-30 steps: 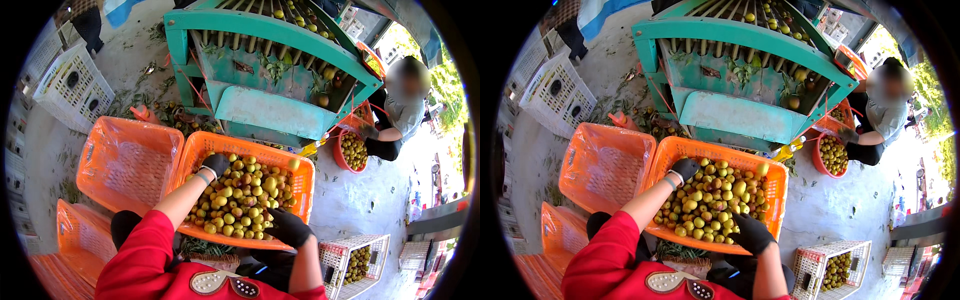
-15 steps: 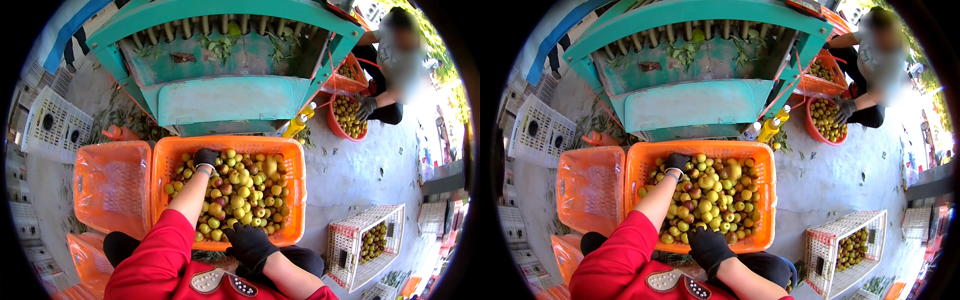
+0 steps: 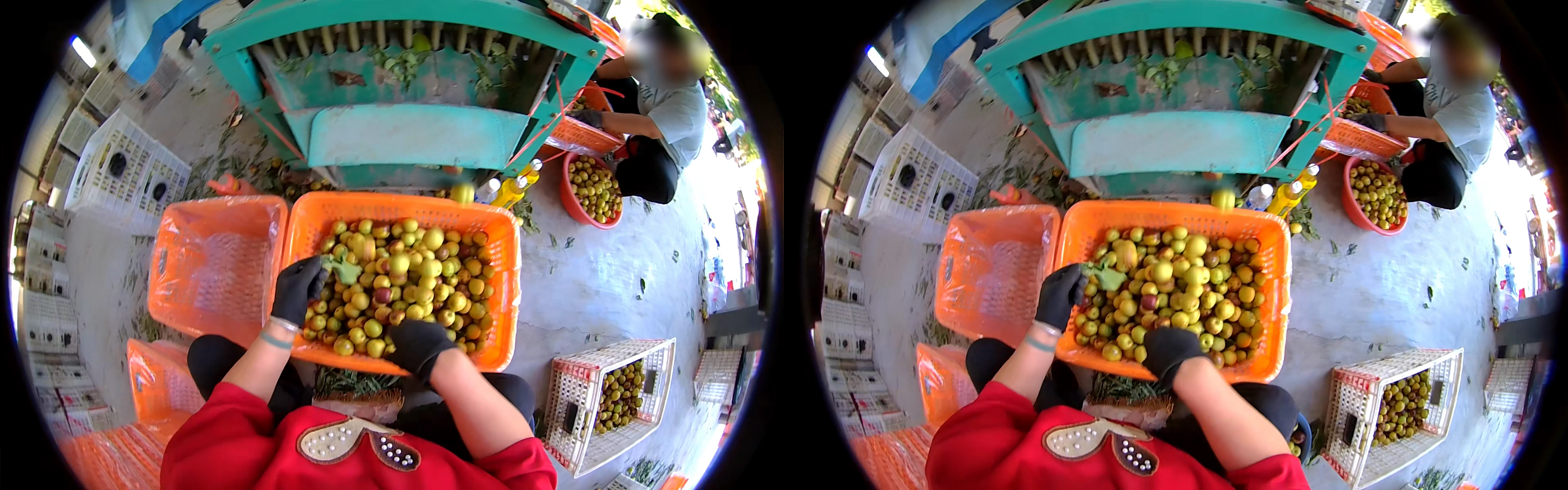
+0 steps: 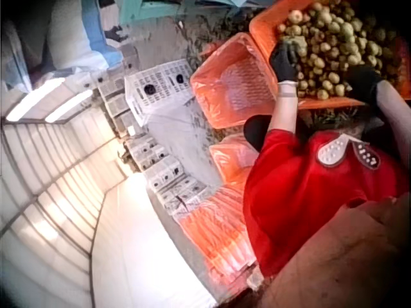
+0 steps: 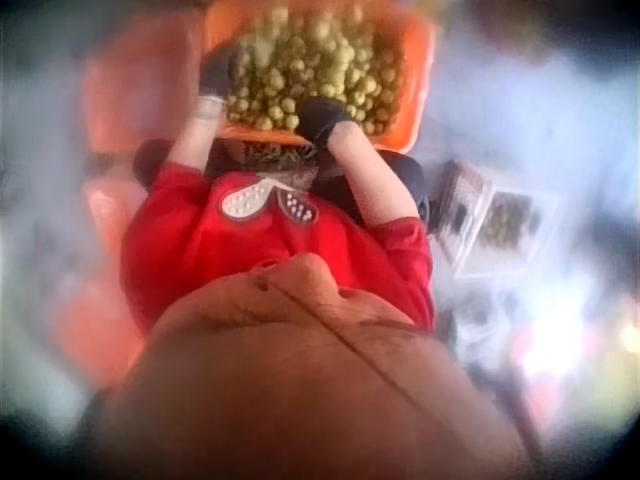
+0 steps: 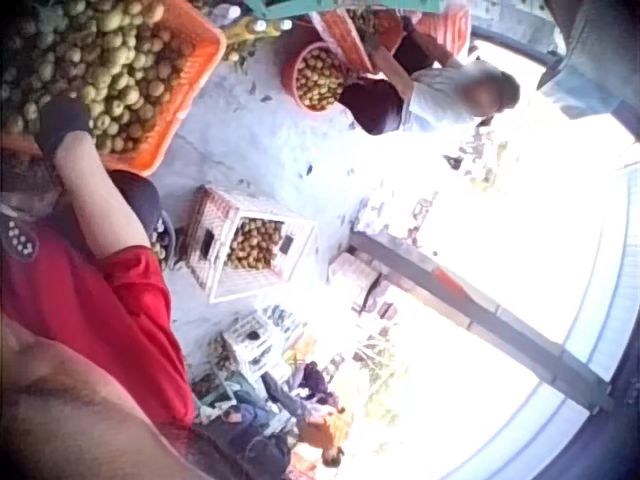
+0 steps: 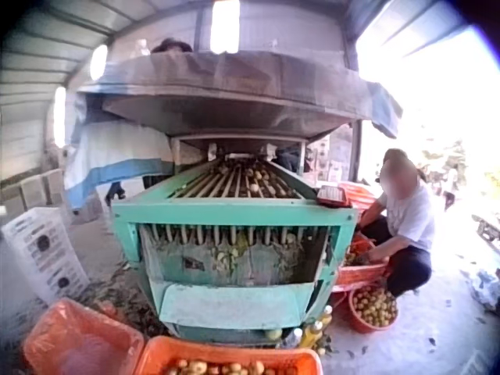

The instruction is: The person sits and sorts green olives by hand, picking them from an orange basket and placing them into a blue bowl. The person repeatedly transfers olives between containers while seated near a conveyor and other workers.

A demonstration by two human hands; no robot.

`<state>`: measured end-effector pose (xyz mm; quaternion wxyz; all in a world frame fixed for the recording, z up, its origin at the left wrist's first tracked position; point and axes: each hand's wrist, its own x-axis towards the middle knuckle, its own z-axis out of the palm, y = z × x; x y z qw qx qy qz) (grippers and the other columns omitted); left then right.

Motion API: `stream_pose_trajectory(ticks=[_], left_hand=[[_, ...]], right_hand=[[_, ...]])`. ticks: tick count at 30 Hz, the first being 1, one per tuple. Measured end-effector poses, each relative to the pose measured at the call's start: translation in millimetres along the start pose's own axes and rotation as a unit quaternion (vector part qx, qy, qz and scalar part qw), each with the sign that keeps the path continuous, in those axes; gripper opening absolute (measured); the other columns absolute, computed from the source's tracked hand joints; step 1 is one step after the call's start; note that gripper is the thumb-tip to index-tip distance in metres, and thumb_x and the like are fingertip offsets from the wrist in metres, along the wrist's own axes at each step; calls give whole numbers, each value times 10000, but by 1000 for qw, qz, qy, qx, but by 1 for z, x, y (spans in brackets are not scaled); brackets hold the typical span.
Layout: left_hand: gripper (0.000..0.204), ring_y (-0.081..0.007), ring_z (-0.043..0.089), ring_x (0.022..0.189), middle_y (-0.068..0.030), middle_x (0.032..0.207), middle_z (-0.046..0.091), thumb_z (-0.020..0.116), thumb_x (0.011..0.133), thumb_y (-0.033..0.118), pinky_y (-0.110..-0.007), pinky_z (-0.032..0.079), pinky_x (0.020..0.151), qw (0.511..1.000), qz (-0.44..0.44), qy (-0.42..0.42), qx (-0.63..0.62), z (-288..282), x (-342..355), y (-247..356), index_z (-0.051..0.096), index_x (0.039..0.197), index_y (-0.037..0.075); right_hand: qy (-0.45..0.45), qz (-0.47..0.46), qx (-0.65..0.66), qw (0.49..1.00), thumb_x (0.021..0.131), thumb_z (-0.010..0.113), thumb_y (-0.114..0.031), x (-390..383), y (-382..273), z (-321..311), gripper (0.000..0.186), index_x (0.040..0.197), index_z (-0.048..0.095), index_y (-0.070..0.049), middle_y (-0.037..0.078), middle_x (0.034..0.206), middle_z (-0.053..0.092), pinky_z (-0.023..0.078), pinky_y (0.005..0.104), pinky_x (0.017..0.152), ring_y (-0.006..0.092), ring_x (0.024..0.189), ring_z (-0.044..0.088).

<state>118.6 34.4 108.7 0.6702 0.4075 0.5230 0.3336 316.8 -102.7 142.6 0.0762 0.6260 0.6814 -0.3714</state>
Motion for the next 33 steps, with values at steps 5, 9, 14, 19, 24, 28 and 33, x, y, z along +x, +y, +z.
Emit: stream_pose_trajectory(ticks=[5,9,14,19,24,28,33], left_hand=[[260,-74,503,512,-16,668,589,578,908,272,-212,398,473,996,-72,-47,-9,-39,-107,-25,626,877,19],[241,-118,570,571,-32,679,619,612,870,250,-242,465,545,971,28,-90,221,-64,-141,-67,655,911,17],[323,-227,631,675,-77,737,654,670,784,316,-334,505,651,780,179,-209,561,-99,-139,-92,663,970,52],[463,-314,633,797,-119,855,663,686,746,386,-402,498,718,834,62,-187,515,-63,-96,-50,631,1072,61],[1072,-399,505,1145,-285,1331,406,757,633,452,-430,447,937,749,-22,-163,641,-75,-6,-122,150,1451,115],[1091,-387,454,1204,-264,1328,414,790,600,355,-439,418,976,864,-10,-98,493,-26,7,-133,146,1446,112],[1050,-351,427,1245,-218,1362,406,803,600,330,-421,399,1004,884,74,-164,432,35,15,-121,210,1437,103]], right_hand=[[121,13,-12,992,779,632,-393,-14,16,-23,385,1038,610,-109,143,923,653,504,432,754,327,872,631],[134,5,24,991,771,651,-359,-21,25,-33,408,1080,600,-97,166,948,648,490,438,785,342,907,617],[138,34,33,989,794,630,-363,-29,33,-41,397,1077,602,-86,140,1025,645,487,420,829,313,969,610],[175,27,64,982,804,621,-307,-36,44,-42,337,1054,613,-82,163,994,645,488,431,799,339,923,612],[192,41,87,977,830,621,-257,-44,60,-47,370,1147,603,-67,191,1043,638,482,390,854,331,986,606],[197,106,87,971,830,615,-277,-61,72,-53,362,1123,616,-64,198,1036,638,484,390,848,336,980,607],[168,94,82,978,824,624,-304,-52,73,-48,410,1168,587,-86,191,1053,633,485,386,844,348,982,599]])
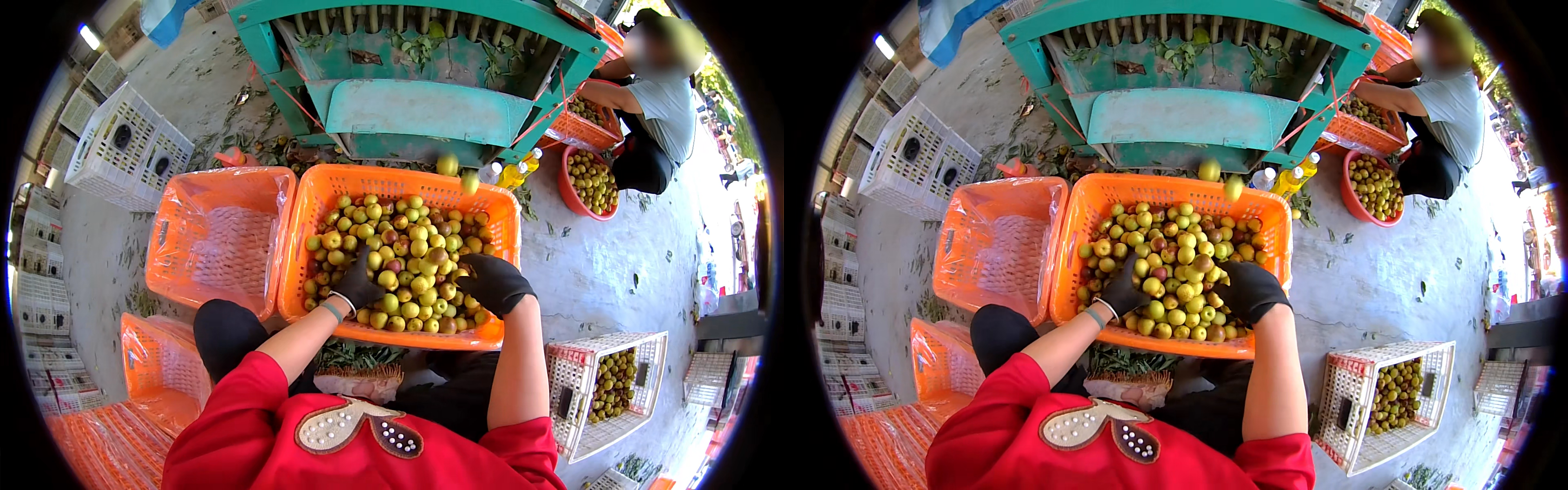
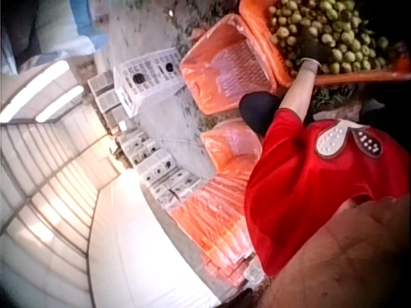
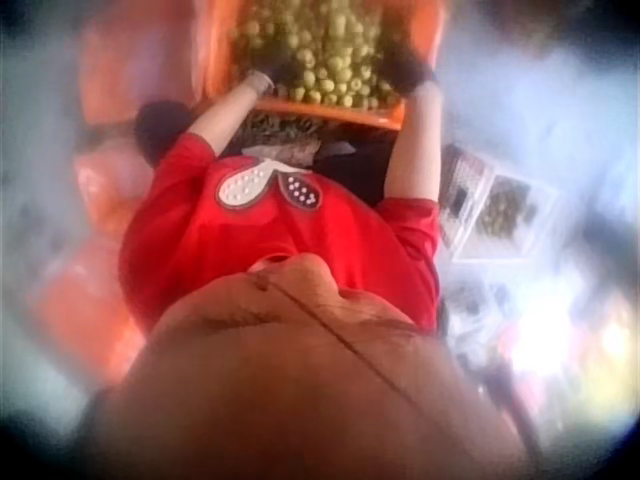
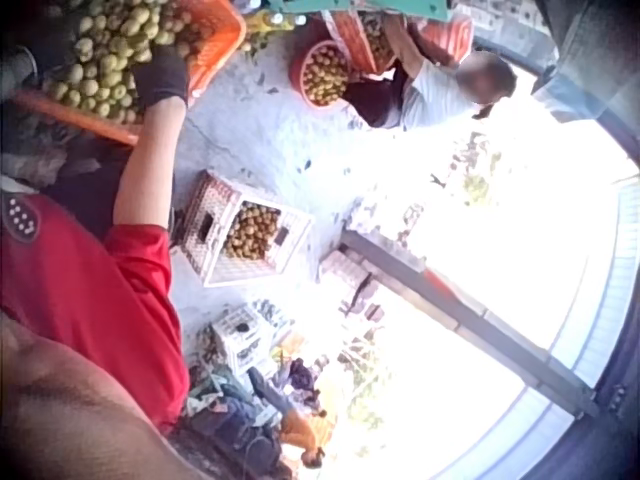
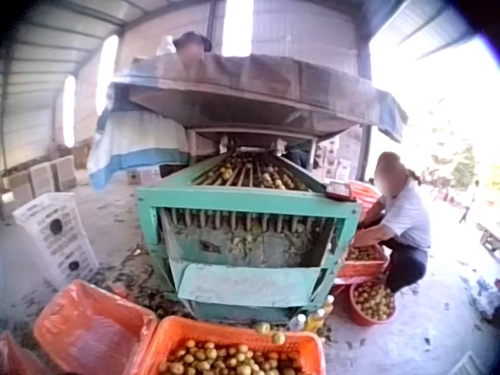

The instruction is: The person sits and sorts green olives by hand, picking them from an orange basket and placing them into a blue bowl. The person repeatedly transfers olives between containers while seated near a conveyor and other workers.

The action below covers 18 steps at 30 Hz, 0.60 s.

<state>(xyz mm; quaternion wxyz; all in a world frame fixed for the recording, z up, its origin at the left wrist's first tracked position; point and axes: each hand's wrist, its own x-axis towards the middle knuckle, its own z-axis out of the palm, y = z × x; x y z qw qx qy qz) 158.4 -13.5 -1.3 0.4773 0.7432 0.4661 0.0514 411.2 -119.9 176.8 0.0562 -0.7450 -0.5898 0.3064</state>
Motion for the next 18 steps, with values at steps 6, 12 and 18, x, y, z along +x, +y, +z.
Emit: stream_pose_trajectory(ticks=[6,12,18], left_hand=[[811,-311,438,1233,-204,1353,438,741,721,348,-421,392,997,996,-16,31,-78,-59,17,17,358,1382,74],[750,-369,380,1195,-177,1229,501,758,640,352,-460,426,963,928,-108,4,357,-80,39,-32,465,1296,136],[711,-371,409,1144,-167,1165,530,736,611,331,-479,443,939,947,-75,14,311,-78,18,-19,488,1264,197]], right_hand=[[-4,29,5,1000,793,619,-199,14,-6,0,245,990,670,-63,192,953,654,502,402,763,339,876,634],[-154,36,-82,984,808,486,-98,58,40,93,268,994,654,-6,234,1074,620,483,411,868,337,1004,612],[-84,124,-108,983,863,448,-165,78,27,142,459,1309,430,-59,252,1305,448,419,462,961,402,1177,468]])
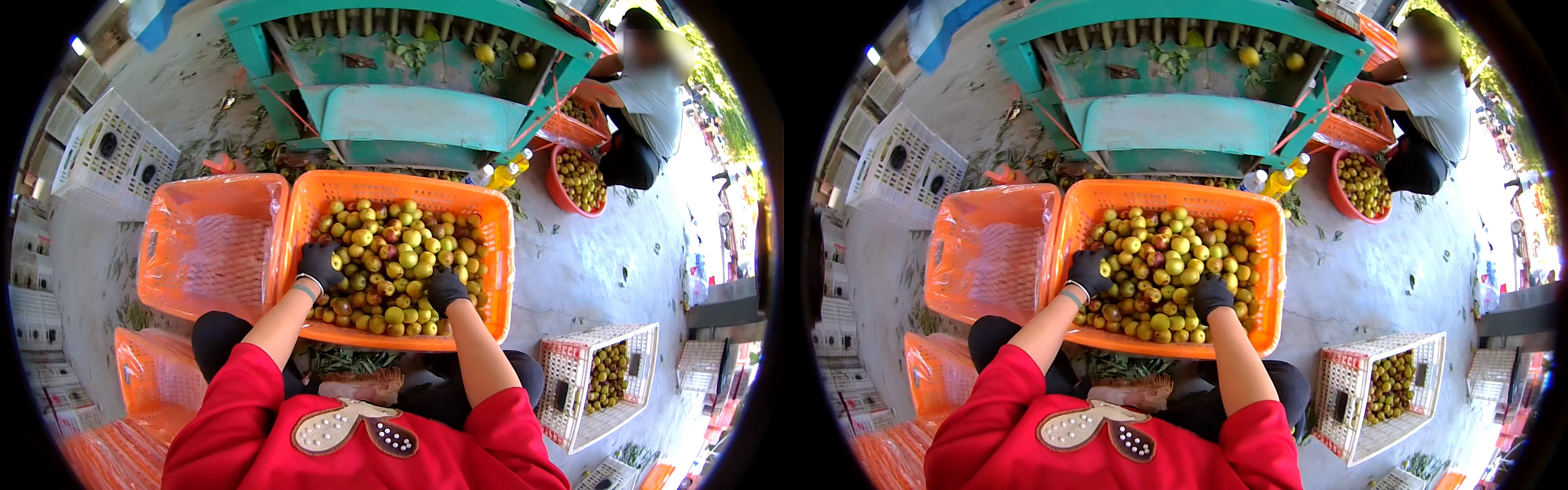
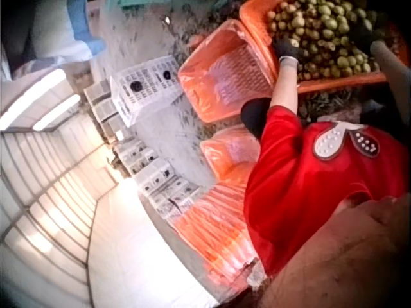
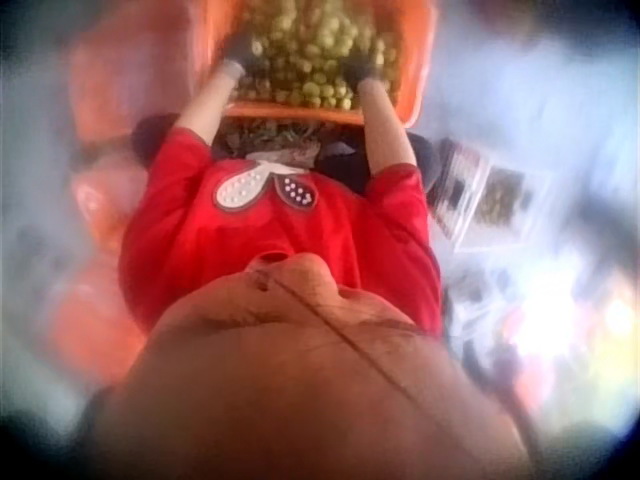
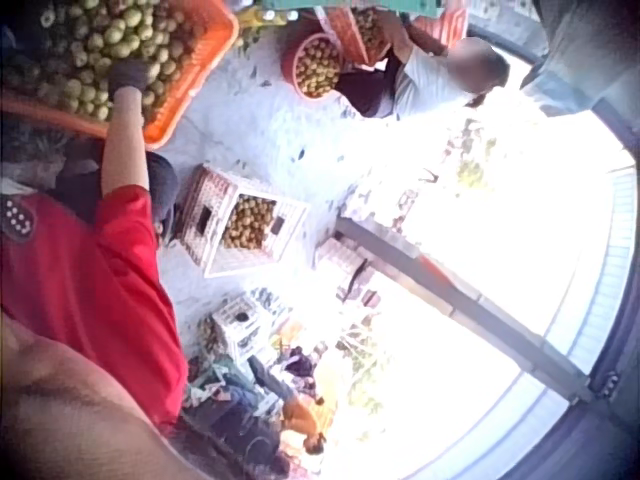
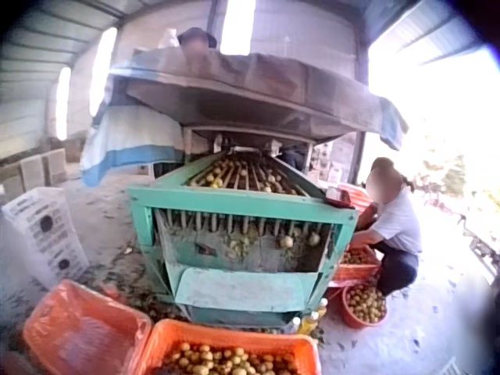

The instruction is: The person sits and sorts green olives by hand, picking them from an orange basket and placing them into a blue bowl. The person repeatedly transfers olives between containers while seated near a conveyor and other workers.

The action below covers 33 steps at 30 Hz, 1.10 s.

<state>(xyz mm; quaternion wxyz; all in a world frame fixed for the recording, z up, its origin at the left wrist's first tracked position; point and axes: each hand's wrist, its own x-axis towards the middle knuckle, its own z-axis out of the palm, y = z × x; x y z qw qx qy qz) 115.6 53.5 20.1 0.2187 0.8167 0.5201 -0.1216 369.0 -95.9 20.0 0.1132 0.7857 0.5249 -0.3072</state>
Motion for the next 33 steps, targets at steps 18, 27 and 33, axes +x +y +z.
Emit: stream_pose_trajectory(ticks=[18,27,33], left_hand=[[727,-410,351,1292,-277,1483,119,663,780,210,-419,454,958,953,112,100,-263,72,-52,-18,312,1413,279],[592,-371,416,1257,-244,1428,313,606,868,291,-423,415,996,940,135,91,-299,39,-41,61,371,1399,181],[262,-310,605,946,-142,1006,634,680,803,181,-396,488,821,909,151,214,-325,-8,-30,27,641,1021,41]], right_hand=[[128,169,671,711,761,674,-123,-135,155,-47,405,1144,542,-118,34,836,604,494,330,549,135,629,547],[603,216,697,323,874,591,-335,-210,291,-8,441,1270,494,-167,110,1159,579,492,398,782,290,990,566],[117,109,499,851,829,659,-240,-99,173,-60,542,1301,459,-63,105,1003,634,496,353,710,214,813,610]])
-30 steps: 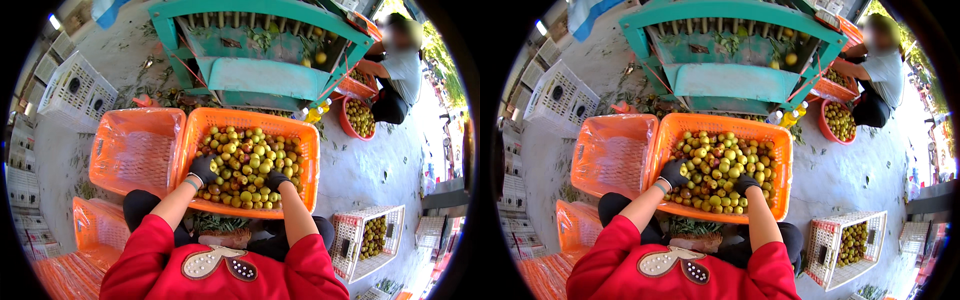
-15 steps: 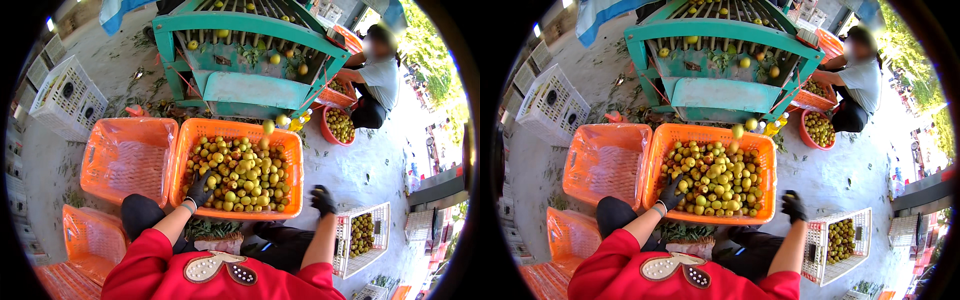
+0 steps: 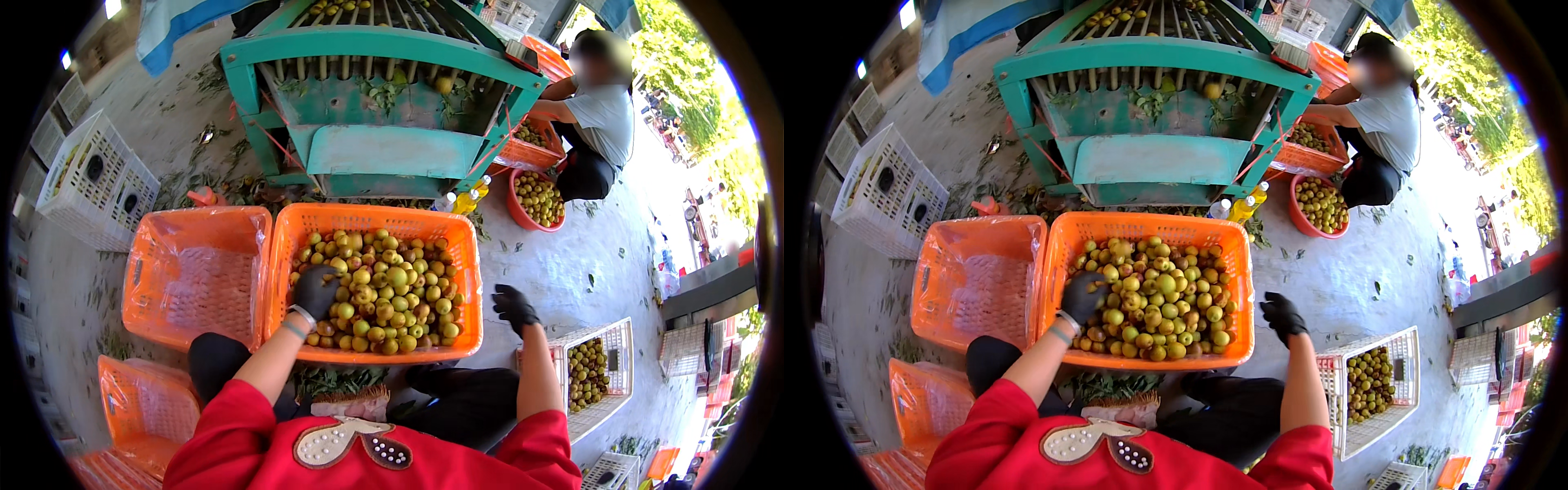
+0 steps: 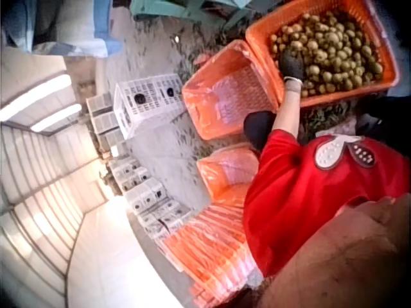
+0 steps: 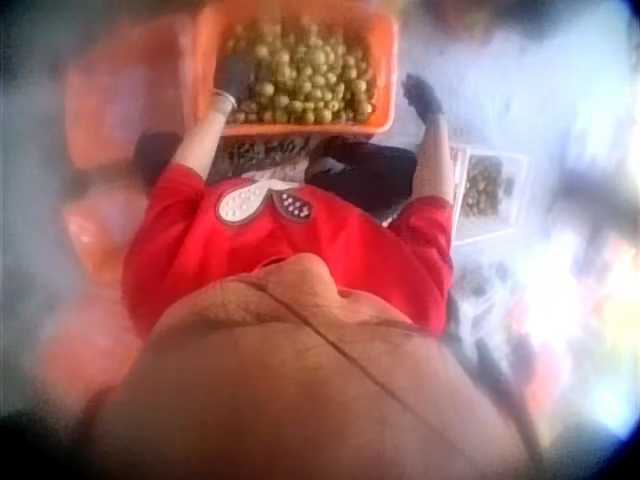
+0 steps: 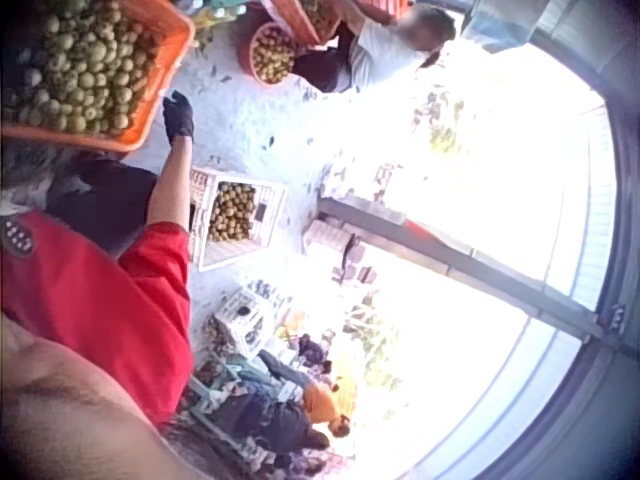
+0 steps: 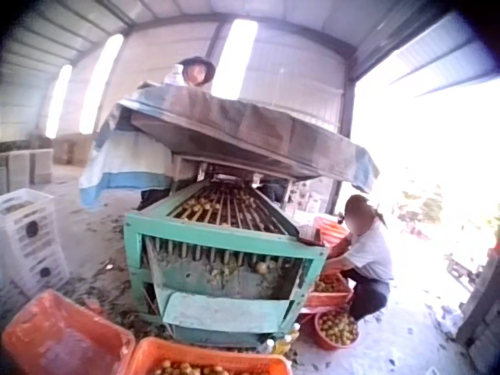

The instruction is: The person sits and sorts green olives by hand, picking them from an orange basket and placing them into a blue bowl. The person repeatedly transfers olives between containers while seated near a conveyor and other workers.

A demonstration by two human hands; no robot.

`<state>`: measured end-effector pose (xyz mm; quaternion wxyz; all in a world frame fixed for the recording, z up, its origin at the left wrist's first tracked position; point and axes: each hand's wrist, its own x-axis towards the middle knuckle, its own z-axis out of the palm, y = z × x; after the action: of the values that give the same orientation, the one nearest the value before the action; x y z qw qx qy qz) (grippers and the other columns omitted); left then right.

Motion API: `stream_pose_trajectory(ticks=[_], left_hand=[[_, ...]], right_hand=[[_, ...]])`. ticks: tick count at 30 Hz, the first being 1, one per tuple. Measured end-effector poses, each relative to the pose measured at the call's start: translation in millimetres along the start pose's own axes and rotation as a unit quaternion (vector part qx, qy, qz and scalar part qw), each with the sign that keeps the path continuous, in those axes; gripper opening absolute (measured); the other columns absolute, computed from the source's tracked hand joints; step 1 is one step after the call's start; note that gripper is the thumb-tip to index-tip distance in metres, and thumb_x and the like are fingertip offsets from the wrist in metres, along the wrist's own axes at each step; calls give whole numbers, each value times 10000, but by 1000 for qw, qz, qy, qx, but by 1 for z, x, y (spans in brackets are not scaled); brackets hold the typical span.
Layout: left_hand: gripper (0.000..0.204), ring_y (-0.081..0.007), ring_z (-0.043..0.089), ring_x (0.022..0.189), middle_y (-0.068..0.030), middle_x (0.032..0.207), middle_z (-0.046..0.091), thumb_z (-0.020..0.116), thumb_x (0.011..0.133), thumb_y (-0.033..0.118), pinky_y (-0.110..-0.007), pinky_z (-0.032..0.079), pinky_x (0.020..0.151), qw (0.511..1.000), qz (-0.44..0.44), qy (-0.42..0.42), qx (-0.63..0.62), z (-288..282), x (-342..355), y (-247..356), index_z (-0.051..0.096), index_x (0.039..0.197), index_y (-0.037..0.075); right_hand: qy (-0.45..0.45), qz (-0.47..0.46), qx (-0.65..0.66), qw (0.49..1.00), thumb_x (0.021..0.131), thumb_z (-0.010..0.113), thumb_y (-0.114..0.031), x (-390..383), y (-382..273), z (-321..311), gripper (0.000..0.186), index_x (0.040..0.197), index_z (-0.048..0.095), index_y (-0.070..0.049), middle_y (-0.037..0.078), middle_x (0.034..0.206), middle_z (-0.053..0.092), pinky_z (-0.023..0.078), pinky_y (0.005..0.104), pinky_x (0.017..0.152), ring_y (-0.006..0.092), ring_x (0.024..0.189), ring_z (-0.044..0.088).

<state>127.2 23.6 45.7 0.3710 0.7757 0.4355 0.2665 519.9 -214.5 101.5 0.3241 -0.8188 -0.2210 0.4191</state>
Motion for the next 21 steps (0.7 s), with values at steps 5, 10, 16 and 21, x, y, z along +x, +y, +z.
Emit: stream_pose_trajectory(ticks=[5,10,16,21], left_hand=[[625,-334,556,1042,-208,1122,580,803,630,172,-443,447,872,980,-163,105,-46,-66,-7,-90,521,1150,-29],[490,-243,627,906,-120,1035,653,740,719,155,-348,484,818,953,-288,97,14,-67,-1,-196,569,1144,-19],[569,-372,610,982,-201,1058,645,746,661,348,-434,479,834,945,-306,87,76,-57,3,-166,612,1083,-10],[580,-387,600,989,-218,1064,636,721,674,366,-436,478,835,925,-347,94,123,-51,7,-160,602,1093,-17]], right_hand=[[-4,-42,-327,944,747,712,-323,67,50,40,586,1169,489,18,236,1007,623,485,392,800,339,957,613],[40,-29,-319,947,763,648,-326,77,29,66,486,1083,489,3,278,1057,592,460,443,841,414,1014,569],[242,-215,-325,889,759,636,-263,70,4,77,379,1056,529,-54,187,911,619,459,443,797,364,898,589],[87,-406,-346,841,720,661,-298,76,-49,121,140,774,689,-171,68,824,647,447,431,703,289,811,595]])
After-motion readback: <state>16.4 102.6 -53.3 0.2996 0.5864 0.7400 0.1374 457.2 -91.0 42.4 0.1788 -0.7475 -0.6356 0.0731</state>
